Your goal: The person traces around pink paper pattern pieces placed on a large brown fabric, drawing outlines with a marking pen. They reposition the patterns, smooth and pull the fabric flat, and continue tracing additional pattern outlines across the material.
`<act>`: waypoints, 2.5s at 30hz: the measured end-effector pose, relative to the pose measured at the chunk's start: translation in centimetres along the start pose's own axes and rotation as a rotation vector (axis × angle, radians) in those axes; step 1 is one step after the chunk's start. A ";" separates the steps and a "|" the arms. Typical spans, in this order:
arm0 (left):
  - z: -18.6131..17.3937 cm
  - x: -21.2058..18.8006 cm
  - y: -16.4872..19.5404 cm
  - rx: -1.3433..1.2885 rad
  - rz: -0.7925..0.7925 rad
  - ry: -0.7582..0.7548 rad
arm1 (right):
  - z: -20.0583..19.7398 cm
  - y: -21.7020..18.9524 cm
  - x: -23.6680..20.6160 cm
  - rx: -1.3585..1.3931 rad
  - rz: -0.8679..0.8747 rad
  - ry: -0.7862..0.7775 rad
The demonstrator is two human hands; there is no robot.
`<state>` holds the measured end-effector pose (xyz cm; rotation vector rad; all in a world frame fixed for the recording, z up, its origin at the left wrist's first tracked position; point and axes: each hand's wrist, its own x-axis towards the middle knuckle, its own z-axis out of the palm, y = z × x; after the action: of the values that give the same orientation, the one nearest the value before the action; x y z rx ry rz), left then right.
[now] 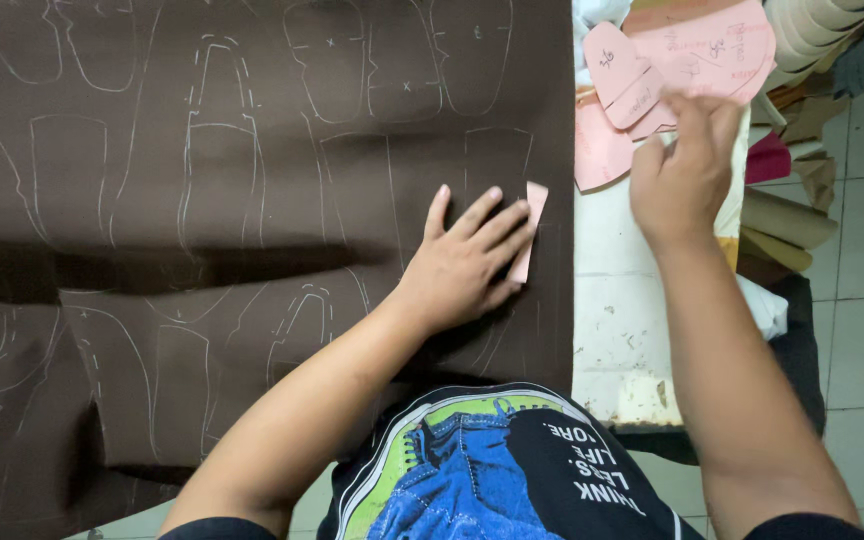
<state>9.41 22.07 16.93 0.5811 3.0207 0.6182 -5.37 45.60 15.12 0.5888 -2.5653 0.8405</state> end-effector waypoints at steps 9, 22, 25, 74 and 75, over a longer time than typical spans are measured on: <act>0.8 5.7 -1.5 -0.060 -0.144 0.061 | 0.7 -4.7 -2.7 0.327 0.156 -0.301; 1.3 5.8 -3.2 -0.161 -0.127 0.187 | 0.3 -3.9 -2.1 0.288 0.165 -0.408; 1.6 5.8 -3.4 -0.128 -0.130 0.193 | 0.3 -4.3 -2.1 0.291 0.190 -0.413; 1.3 5.9 -2.6 -0.027 -0.153 0.114 | 0.7 -4.7 -2.8 0.243 0.198 -0.435; 1.3 6.0 -2.6 -0.028 -0.159 0.109 | 0.7 -4.5 -2.6 0.275 0.158 -0.418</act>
<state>2.98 22.51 15.20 0.3111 3.1121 0.7038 -1.16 42.56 15.47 0.7125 -2.9227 1.2531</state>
